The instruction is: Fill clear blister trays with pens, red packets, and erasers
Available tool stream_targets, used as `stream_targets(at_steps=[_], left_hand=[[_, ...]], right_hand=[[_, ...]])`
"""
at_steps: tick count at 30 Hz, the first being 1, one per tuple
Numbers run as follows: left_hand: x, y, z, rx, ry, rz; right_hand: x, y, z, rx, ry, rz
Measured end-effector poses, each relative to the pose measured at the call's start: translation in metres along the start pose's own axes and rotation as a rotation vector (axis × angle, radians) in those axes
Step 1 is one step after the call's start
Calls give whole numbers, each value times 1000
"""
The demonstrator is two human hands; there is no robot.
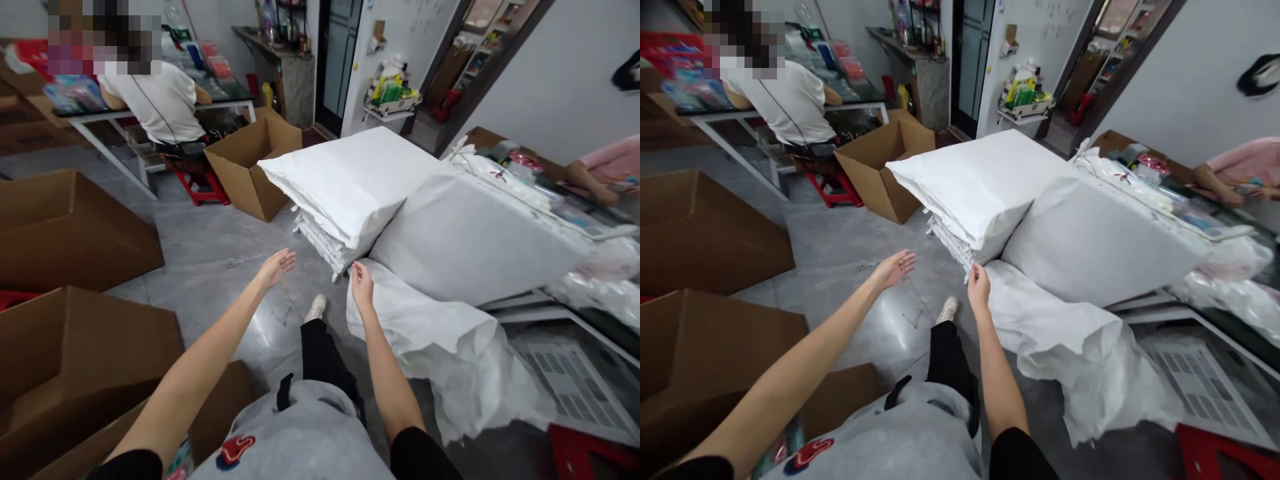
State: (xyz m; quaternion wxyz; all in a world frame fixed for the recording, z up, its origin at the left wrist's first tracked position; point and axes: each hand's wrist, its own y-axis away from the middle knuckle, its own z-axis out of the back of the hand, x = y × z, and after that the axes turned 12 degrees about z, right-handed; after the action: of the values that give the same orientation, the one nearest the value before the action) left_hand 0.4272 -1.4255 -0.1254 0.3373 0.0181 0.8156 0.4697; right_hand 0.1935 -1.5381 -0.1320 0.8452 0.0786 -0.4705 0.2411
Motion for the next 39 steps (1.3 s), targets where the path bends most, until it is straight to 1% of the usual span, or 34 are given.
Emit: stream_targets(at_steps=[3,5,6,8,9,10,11,12,14,16,17,18,19,20,21,22,23,24,25,27,28,29,31,32,33,35,36,37,39], left_hand=[[-57,-79,-49,-13,108,55],[-89,-129,-83,-31,142,99],[-102,-151,-99,-39,151,120],[-124,-190,-126,-46,152,158],[-133,-206,-137,-40,146,175],[-144,-220,-148,-28,136,189],[-156,-232,-158,-10,122,199],[-170,-241,-170,17,106,204],[-205,-258,-198,93,65,202],[-244,-272,-235,188,8,187],[-262,-278,-256,237,-30,178],[-276,-284,-277,281,-75,167],[-286,-288,-297,349,-179,120],[-290,-290,-315,478,-456,24],[-290,-291,-329,601,-735,-16],[-285,-291,-340,712,-1022,-46],[-278,-292,-347,788,-1271,-54],[-270,-294,-351,820,-1442,-43],[-263,-299,-353,816,-1543,-42],[-255,-317,-357,759,-1601,-66],[-256,-329,-361,739,-1602,-68],[-260,-343,-367,730,-1610,-58],[-275,-371,-388,728,-1634,-18],[-284,-384,-400,731,-1650,1],[-292,-396,-411,734,-1666,13],[-303,-412,-430,750,-1718,32],[-305,-417,-435,765,-1754,45],[-305,-420,-438,785,-1793,59],[-300,-420,-435,824,-1873,67]], right_hand=[[-16,-103,-40,50,-4,34],[-25,-165,-71,121,-10,37],[-30,-191,-84,153,-8,27],[-39,-231,-103,188,14,-20],[-44,-246,-107,186,35,-51],[-48,-256,-105,171,61,-83],[-52,-264,-99,144,92,-112],[-55,-270,-89,110,126,-136],[-56,-283,-59,25,196,-166],[-54,-305,-21,-58,256,-177],[-53,-321,-2,-93,281,-176],[-53,-340,16,-124,303,-172],[-55,-361,34,-160,331,-154],[-57,-382,50,-196,395,-96],[-60,-402,64,-216,450,-54],[-63,-420,76,-233,495,-26],[-65,-434,87,-251,540,-3],[-66,-444,94,-262,575,4],[-67,-450,98,-273,606,-2],[-63,-449,94,-264,646,-58],[-60,-445,86,-201,655,-107],[-57,-441,75,-90,653,-162],[-53,-434,50,201,619,-277],[-54,-432,38,313,598,-336],[-56,-431,28,395,584,-405],[-63,-430,15,448,573,-563],[-66,-429,12,471,563,-642],[-69,-428,10,500,541,-706],[-70,-426,8,551,472,-772]])
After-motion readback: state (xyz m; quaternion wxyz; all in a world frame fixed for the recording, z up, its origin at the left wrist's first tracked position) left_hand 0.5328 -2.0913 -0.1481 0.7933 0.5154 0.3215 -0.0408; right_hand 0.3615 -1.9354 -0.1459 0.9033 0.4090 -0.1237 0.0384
